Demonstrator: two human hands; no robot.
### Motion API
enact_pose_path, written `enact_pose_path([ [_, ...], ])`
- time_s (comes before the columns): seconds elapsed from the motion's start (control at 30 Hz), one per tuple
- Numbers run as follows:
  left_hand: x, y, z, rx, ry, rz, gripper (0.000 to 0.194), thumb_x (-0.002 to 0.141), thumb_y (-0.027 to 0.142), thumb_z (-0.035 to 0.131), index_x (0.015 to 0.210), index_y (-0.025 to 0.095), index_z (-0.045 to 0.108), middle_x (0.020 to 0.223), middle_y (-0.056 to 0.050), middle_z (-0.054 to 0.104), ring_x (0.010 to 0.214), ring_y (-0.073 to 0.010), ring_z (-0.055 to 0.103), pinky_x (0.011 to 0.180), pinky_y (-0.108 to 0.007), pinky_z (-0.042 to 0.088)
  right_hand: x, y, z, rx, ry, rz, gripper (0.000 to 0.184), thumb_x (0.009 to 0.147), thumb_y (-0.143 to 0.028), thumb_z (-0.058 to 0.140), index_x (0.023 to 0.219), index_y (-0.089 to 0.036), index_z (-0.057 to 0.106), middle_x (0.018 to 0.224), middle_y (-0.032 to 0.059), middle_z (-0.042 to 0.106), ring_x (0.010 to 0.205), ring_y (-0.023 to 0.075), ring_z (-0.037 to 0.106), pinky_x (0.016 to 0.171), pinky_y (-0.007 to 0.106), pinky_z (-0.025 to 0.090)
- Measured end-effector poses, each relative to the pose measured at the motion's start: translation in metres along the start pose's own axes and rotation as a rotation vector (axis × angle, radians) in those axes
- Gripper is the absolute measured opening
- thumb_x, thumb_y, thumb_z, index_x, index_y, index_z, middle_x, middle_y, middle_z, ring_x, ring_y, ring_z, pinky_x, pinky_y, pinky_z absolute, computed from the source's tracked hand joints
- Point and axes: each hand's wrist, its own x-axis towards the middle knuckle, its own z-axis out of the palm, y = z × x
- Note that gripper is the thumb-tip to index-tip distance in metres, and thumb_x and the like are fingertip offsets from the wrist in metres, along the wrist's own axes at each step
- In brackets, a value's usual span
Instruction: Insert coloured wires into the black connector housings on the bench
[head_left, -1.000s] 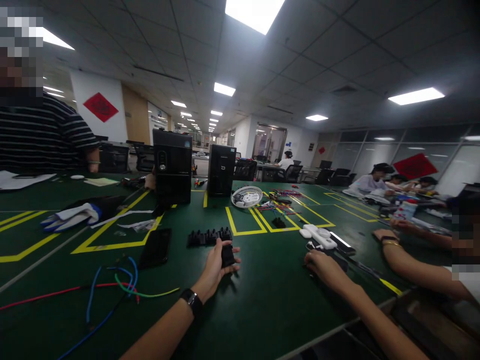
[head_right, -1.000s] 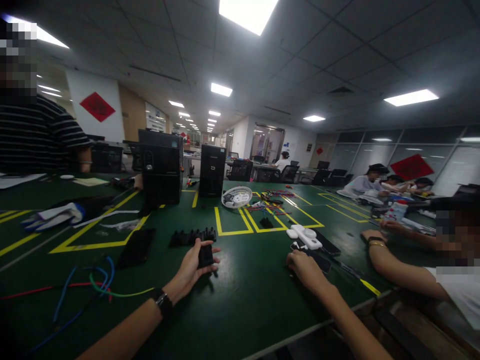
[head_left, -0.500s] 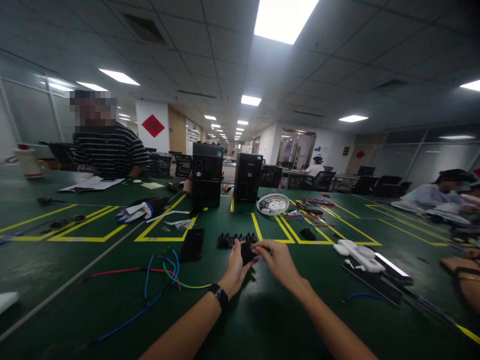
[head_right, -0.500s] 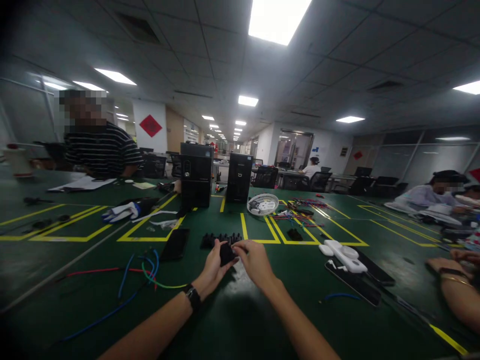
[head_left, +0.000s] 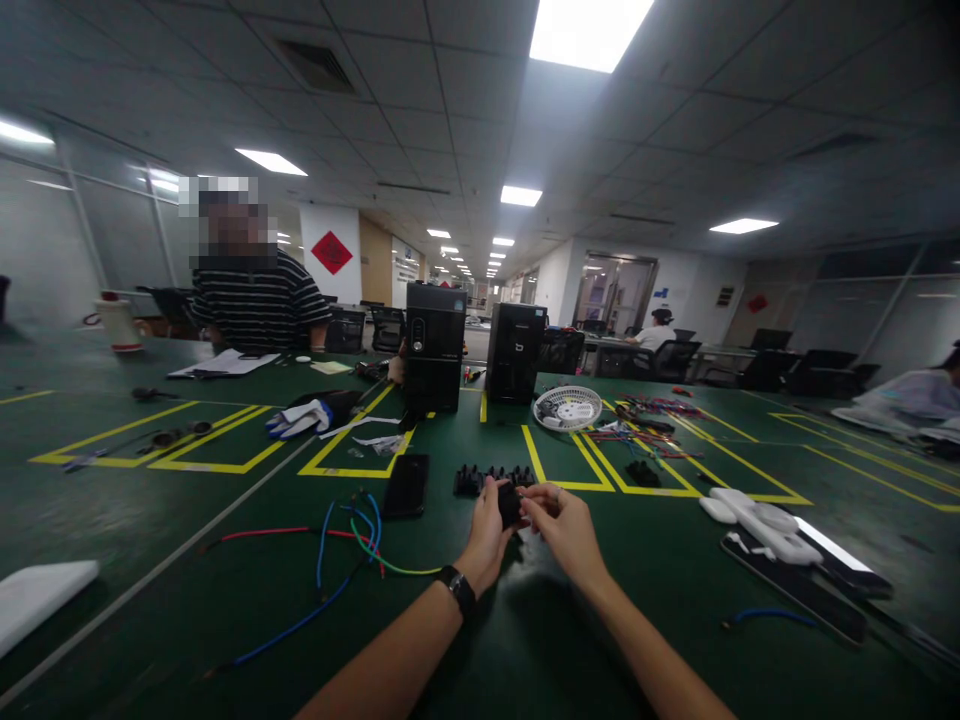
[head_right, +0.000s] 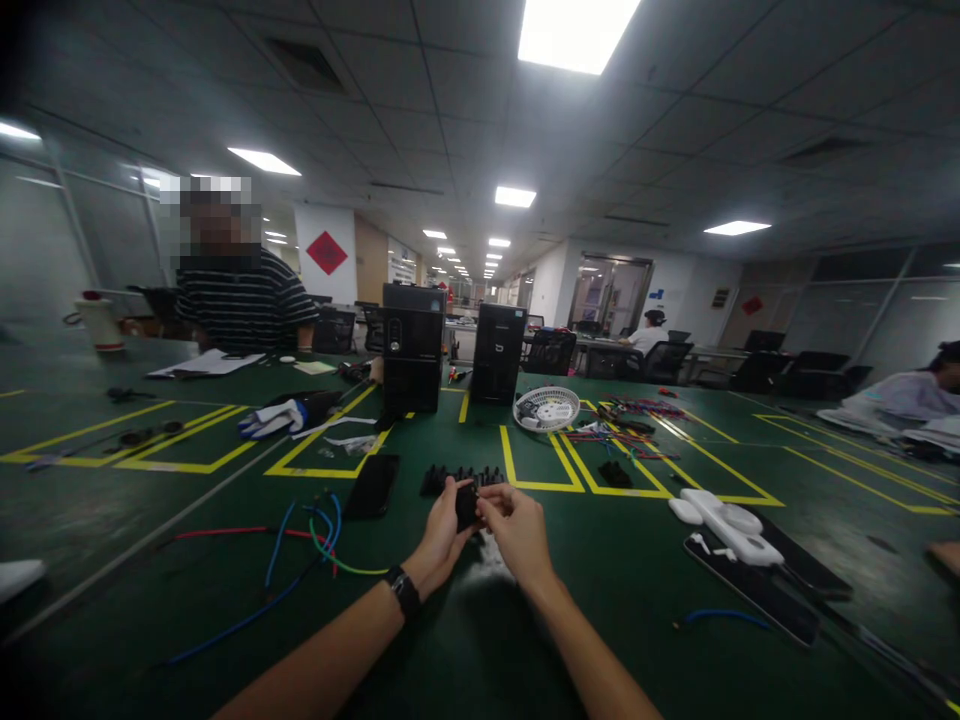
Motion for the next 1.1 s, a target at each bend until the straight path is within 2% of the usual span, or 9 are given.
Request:
enact_pose_path([
  [0.13,0.001,0.002,-0.002,0.042,-0.014,0.008,0.043,0.084,0.055,0.048,0.104,0.016,0.051,0.095,-0.012,0.066,0.074,-0.0183,0.064,0.062,-0.031,0.052,-0.002,-0.004,-0.006,-0.239,0.15,-0.15,0.017,0.078,-0.033,0.062,0.083,-0.018,0.067,0.077,0.0042,0.069,0.065,0.0171,0.06,0.06,0.027,0.045],
  [0.3,0.001,-0.003,-0.003,0.072,-0.014,0.009,0.043,0.084,0.056,0.047,0.105,0.019,0.052,0.099,-0.01,0.065,0.085,-0.0187,0.064,0.067,-0.03,0.051,-0.007,0.001,-0.001,-0.428,0.134,-0.267,0.009,0.078,-0.023,0.059,0.08,-0.019,0.067,0.079,0.0023,0.069,0.063,0.0155,0.058,0.063,0.026,0.044],
  [0.67,-0.003,-0.005,-0.003,0.153,-0.077,0.039,0.034,0.088,0.05,0.043,0.107,0.022,0.048,0.108,-0.009,0.061,0.096,-0.0186,0.06,0.074,-0.029,0.048,-0.006,0.005,0.002,-0.4,0.094,-0.309,0.012,0.077,-0.015,0.059,0.082,-0.019,0.069,0.085,0.0049,0.071,0.076,0.0187,0.065,0.072,0.029,0.049],
  [0.97,-0.002,-0.009,-0.005,0.143,-0.066,0.029,0.033,0.087,0.048,0.045,0.108,0.022,0.046,0.115,-0.011,0.059,0.101,-0.0202,0.059,0.081,-0.034,0.049,-0.007,0.01,0.002,-0.356,0.022,-0.398,0.019,0.081,-0.012,0.055,0.089,-0.02,0.07,0.093,0.0067,0.069,0.09,0.0195,0.064,0.081,0.031,0.049],
  [1.1,0.0,-0.01,-0.007,0.19,-0.078,0.032,0.035,0.086,0.05,0.048,0.108,0.024,0.044,0.118,-0.011,0.058,0.104,-0.0202,0.059,0.082,-0.035,0.049,-0.007,0.01,0.0,-0.386,-0.005,-0.389,0.023,0.082,-0.012,0.055,0.095,-0.021,0.071,0.094,0.0064,0.066,0.088,0.0182,0.063,0.08,0.03,0.048],
])
